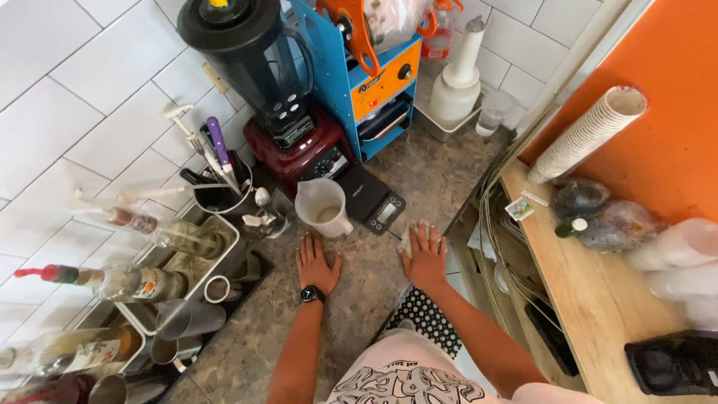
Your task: Wiping down a coffee shop counter area with a cleaning cloth.
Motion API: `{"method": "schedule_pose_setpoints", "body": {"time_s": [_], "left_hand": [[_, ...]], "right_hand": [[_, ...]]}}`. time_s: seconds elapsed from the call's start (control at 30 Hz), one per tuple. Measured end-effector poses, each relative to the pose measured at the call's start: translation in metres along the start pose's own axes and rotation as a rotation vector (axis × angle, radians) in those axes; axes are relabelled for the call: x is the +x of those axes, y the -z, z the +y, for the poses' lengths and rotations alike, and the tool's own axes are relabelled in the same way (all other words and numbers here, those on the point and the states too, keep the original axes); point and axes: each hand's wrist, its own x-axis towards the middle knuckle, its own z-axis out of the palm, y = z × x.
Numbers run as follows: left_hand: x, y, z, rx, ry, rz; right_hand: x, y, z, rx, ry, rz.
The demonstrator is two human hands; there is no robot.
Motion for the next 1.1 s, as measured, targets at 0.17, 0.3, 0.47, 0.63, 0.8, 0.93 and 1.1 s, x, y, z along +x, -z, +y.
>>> {"method": "schedule_pose_setpoints", "body": {"time_s": [0.17,0.3,0.47,0.63,0.8,0.93,1.1], "left_hand": [[-0.004,-0.019,-0.006,0.084,0.052,0.000],[-0.026,-0.019,-0.008,0.120,0.001,0.036],[-0.083,0.030,-0.022,0.016,-0.050,-0.104],[-0.112,0.048,-0.040,0.028,-0.032,-0.161],[-0.109,0.064,-0.038,0.058,-0.027,-0.308],[-0.111,0.065,-0.043,0.041,-0.043,-0.327],[-0.112,0.059,-0.046,0.011,-0.041,-0.277]], "right_hand": [[-0.065,-0.047,-0.046,0.174,0.650,0.379],[-0.062,-0.037,-0.025,0.190,0.584,0.114],[-0.023,-0.023,-0.014,0.043,-0.121,-0.072],[-0.080,-0.028,-0.099,0.004,0.357,0.105],[-0.081,-0.026,-0.085,0.037,0.653,0.073],[-0.049,-0.031,-0.060,-0.111,0.147,0.154],[-0.087,-0.028,-0.115,-0.108,0.224,0.311]]}}
